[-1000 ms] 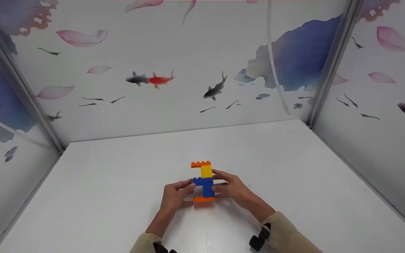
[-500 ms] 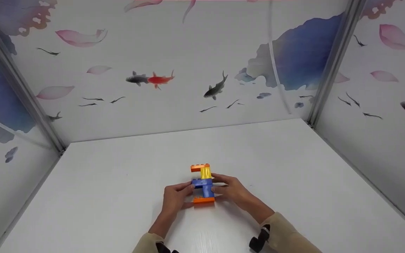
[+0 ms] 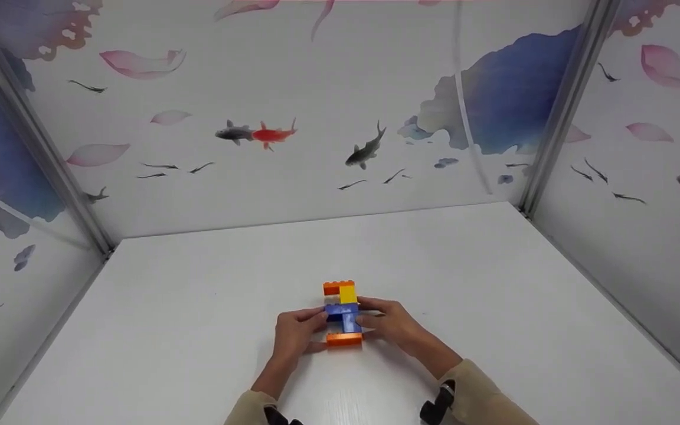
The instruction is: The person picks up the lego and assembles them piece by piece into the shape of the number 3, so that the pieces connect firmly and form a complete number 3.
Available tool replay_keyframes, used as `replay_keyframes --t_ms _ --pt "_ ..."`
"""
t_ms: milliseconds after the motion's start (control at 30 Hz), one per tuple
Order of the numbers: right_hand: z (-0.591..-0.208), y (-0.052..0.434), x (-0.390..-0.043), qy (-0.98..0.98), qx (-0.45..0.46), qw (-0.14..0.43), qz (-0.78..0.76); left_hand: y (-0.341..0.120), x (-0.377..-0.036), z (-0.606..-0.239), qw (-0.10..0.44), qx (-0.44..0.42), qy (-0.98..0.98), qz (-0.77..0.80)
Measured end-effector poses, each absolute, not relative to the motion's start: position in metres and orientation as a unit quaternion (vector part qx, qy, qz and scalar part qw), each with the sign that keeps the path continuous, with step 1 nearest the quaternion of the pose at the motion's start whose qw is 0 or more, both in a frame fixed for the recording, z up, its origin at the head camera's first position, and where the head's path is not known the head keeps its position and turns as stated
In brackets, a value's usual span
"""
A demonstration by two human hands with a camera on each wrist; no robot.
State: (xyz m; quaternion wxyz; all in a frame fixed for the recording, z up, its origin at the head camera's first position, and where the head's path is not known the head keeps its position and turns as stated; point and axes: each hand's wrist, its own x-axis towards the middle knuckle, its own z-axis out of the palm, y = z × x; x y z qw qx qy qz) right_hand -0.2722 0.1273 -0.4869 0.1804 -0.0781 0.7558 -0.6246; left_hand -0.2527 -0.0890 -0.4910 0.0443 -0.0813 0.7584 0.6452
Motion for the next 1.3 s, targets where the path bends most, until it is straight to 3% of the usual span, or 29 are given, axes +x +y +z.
replay_keyframes --t_ms 933,1300 --pt "-0.487 0.123 -0.274 0.792 -0.041 0.159 -0.589 -0.087 -0.253 -0.485 0.075 -0.081 0.761 0.639" --pt "-0.478 0.130 -0.277 0.785 -0.026 0.176 -0.593 -0.086 -0.255 -0.477 0.085 -0.087 0.777 0.618"
